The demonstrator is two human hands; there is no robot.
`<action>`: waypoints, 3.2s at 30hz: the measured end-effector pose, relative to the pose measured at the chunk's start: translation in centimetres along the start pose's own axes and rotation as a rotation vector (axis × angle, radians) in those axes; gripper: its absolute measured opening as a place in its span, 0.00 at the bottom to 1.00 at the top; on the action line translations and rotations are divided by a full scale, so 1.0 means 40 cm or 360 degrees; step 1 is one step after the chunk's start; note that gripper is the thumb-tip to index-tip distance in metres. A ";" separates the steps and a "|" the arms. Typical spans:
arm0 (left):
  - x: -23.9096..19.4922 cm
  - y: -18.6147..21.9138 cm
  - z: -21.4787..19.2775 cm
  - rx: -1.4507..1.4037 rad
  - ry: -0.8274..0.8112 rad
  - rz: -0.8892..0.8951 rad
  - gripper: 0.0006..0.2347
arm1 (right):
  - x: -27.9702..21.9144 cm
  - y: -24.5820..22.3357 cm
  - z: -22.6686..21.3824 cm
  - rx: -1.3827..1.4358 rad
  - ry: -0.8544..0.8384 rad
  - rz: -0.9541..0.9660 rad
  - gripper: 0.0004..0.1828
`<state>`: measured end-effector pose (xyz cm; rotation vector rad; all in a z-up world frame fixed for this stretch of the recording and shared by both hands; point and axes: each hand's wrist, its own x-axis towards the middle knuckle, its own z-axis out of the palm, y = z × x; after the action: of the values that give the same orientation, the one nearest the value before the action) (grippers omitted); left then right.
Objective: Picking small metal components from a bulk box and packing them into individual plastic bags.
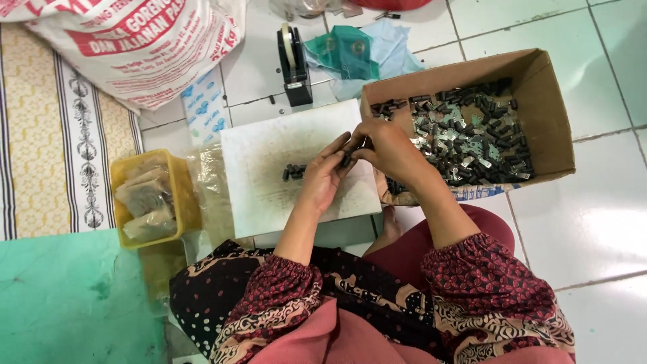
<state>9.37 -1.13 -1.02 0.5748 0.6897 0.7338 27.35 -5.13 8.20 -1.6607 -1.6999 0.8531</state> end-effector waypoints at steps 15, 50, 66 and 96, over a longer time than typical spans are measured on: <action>-0.109 0.036 -0.103 0.0762 0.0464 0.0305 0.14 | -0.019 -0.066 0.159 0.0429 0.0260 0.0166 0.07; -0.100 0.163 -0.152 0.1794 -0.0135 0.1218 0.13 | 0.027 -0.026 0.296 -0.0246 0.0176 -0.0162 0.09; -0.089 0.155 -0.158 0.1627 0.0102 0.1386 0.17 | 0.045 -0.028 0.308 -0.0492 0.0110 -0.0124 0.13; -0.105 0.119 -0.172 0.1216 0.0018 0.1095 0.21 | 0.047 -0.014 0.301 -0.0518 -0.0042 -0.0201 0.29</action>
<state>0.09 0.19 -0.68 1.5566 0.7830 1.1051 17.39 -3.65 1.30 -1.7299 -2.0227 0.5627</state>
